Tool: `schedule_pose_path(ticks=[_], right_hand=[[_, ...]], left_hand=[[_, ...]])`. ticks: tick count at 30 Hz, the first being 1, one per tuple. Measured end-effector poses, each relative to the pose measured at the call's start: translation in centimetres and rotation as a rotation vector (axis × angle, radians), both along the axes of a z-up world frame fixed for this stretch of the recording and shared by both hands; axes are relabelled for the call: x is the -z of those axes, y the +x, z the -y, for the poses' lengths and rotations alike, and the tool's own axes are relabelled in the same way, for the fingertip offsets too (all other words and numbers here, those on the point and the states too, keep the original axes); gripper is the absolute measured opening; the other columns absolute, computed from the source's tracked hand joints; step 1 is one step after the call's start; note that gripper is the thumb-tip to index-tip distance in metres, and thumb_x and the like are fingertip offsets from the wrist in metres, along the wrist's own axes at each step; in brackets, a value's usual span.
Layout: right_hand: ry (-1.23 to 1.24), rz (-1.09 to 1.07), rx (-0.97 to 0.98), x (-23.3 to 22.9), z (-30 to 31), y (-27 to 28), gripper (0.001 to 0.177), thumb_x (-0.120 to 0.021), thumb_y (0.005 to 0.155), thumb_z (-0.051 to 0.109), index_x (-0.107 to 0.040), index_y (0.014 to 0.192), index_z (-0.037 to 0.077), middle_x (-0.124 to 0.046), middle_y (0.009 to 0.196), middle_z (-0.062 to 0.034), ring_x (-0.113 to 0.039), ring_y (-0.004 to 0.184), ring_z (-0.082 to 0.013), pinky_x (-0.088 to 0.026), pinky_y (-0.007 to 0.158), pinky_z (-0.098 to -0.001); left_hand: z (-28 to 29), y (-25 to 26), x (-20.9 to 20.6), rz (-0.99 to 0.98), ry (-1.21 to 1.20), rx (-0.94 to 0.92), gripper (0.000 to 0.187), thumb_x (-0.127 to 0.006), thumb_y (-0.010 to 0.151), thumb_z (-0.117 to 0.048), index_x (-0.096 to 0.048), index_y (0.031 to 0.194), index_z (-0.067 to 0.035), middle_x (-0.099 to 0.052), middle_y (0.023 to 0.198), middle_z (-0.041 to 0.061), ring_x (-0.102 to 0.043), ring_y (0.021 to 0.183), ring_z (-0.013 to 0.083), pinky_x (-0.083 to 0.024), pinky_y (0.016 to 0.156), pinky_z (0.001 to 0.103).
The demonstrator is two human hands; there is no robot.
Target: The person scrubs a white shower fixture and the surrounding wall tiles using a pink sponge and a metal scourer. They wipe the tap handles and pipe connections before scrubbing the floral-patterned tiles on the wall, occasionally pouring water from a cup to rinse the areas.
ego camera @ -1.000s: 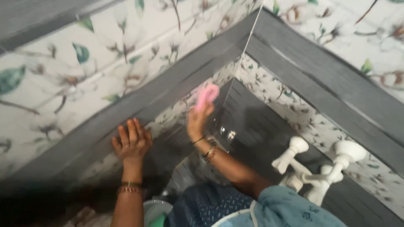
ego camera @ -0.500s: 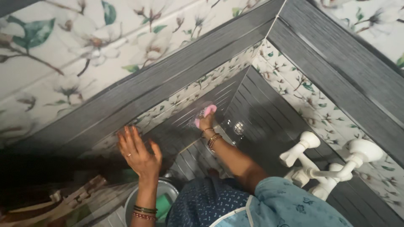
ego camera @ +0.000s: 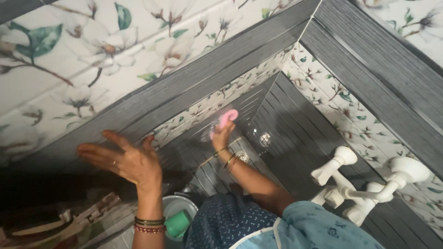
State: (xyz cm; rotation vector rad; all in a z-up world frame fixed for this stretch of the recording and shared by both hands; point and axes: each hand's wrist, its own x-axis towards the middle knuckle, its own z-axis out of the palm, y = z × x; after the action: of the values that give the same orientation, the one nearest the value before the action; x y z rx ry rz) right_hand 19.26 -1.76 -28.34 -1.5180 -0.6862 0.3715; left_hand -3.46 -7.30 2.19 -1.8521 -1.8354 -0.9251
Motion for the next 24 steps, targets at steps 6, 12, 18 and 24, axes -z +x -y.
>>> schedule_pose_path(ticks=[6, 12, 18, 24], right_hand=[[0.02, -0.575, -0.134, -3.1, -1.3, 2.6, 0.076, -0.056, 0.08, 0.007, -0.022, 0.148, 0.008, -0.033, 0.129, -0.0137, -0.042, 0.104, -0.0302, -0.042, 0.079, -0.0474], [0.346, 0.513, -0.201, -16.7, 4.9, -7.2, 0.053, -0.055, 0.104, 0.02, -0.044, 0.154, 0.006, -0.027, 0.151, -0.027, -0.047, 0.13, -0.0402, -0.047, 0.108, -0.0484], [0.616, 1.228, -0.384, -11.7, 2.7, -8.5, 0.03, -0.073, 0.101, 0.022, -0.064, 0.13, 0.023, -0.051, 0.14, -0.0034, -0.048, 0.112, -0.0285, -0.041, 0.088, -0.0471], [0.322, 1.654, -1.021, -1.1, 3.5, -7.0, 0.052, -0.068, 0.077, 0.027, -0.07, 0.129, 0.023, -0.056, 0.143, 0.0019, -0.058, 0.114, -0.0209, -0.049, 0.093, -0.0522]], left_hand=[[0.6, -0.3, 0.0, -0.011, -0.021, 0.045, 0.121, -0.083, 0.099, -0.058, 0.005, 0.168, -0.011, 0.016, 0.161, 0.037, 0.005, 0.15, 0.0608, -0.011, 0.129, 0.074], [0.5, -0.2, 0.5, -0.027, -0.05, -0.034, 0.121, -0.083, 0.093, -0.056, -0.003, 0.173, -0.013, 0.008, 0.167, 0.035, -0.002, 0.155, 0.0599, -0.018, 0.13, 0.069], [1.5, -2.4, 0.0, -0.033, -0.024, 0.05, 0.093, -0.083, 0.103, -0.035, -0.022, 0.173, -0.022, -0.002, 0.173, 0.027, -0.012, 0.159, 0.0552, -0.029, 0.13, 0.062], [1.6, -2.9, -0.9, -0.058, -0.004, 0.059, 0.086, -0.08, 0.1, -0.031, -0.029, 0.168, -0.019, -0.008, 0.17, 0.026, -0.021, 0.154, 0.0533, -0.033, 0.122, 0.062]])
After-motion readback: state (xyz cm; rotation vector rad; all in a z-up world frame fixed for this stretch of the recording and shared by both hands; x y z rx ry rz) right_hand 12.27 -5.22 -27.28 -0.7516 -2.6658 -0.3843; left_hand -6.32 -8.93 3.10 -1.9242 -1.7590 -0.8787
